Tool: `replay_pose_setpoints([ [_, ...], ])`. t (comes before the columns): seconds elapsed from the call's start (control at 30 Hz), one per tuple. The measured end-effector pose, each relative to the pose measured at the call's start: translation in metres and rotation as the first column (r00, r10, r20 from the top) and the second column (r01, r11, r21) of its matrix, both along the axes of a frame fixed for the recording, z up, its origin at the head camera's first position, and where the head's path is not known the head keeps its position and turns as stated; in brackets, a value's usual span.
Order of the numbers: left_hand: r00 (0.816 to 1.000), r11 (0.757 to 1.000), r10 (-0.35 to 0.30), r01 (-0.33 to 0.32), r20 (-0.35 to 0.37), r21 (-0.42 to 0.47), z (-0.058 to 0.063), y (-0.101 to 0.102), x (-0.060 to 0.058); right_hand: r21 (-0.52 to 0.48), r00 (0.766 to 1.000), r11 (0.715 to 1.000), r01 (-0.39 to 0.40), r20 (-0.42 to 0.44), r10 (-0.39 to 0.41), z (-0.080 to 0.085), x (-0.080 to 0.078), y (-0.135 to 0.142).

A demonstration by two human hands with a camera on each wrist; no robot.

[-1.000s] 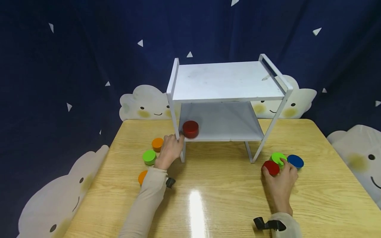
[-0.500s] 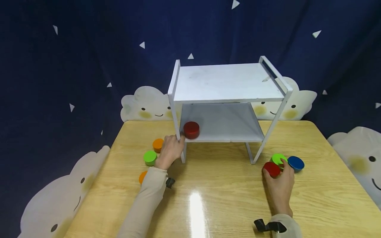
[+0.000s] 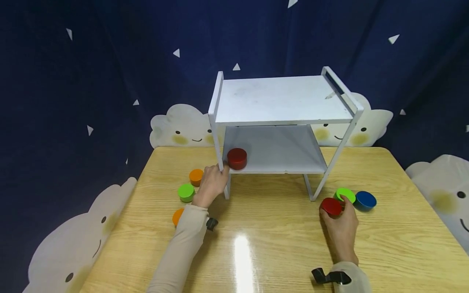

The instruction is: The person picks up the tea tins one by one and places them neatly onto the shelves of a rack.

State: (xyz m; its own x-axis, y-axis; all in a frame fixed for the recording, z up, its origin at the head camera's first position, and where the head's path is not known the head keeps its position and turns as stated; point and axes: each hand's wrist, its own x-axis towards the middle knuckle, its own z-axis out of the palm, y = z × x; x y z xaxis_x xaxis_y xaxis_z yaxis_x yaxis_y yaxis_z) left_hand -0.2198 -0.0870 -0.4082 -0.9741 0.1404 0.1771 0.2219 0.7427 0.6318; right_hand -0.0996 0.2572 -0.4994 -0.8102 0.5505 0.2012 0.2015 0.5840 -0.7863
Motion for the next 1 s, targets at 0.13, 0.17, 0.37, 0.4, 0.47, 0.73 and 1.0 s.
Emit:
replay_pose_setpoints([
  [0.13,1.000,1.000,-0.008,0.008,0.000,0.020,0.000,0.001,0.000,-0.013,1.000,1.000,-0.007,-0.021,0.006,-0.001,0.004,-0.003],
  [0.17,1.000,1.000,-0.010,0.010,-0.001,0.023,-0.001,0.001,0.000,-0.008,0.999,1.000,-0.008,-0.037,0.008,-0.001,0.005,-0.004],
  [0.37,1.000,0.999,-0.011,0.011,0.010,0.033,-0.002,0.001,0.001,0.093,0.976,0.994,-0.064,-0.204,0.082,0.010,0.012,-0.011],
  [0.4,1.000,1.000,-0.010,0.010,0.012,0.029,-0.002,0.001,0.001,0.119,0.966,0.990,-0.081,-0.234,0.107,0.014,0.013,-0.013],
  [0.47,1.000,1.000,-0.016,0.015,0.015,0.027,-0.002,0.001,0.001,0.166,0.946,0.979,-0.115,-0.282,0.159,0.022,0.016,-0.018],
  [0.73,0.999,0.999,-0.020,0.018,0.027,0.043,-0.001,0.001,0.002,0.290,0.842,0.921,-0.260,-0.398,0.363,0.067,0.012,-0.052],
  [1.0,0.999,0.999,0.004,-0.006,0.038,0.046,-0.001,0.000,0.002,0.351,0.739,0.847,-0.398,-0.424,0.523,0.115,-0.023,-0.087],
])
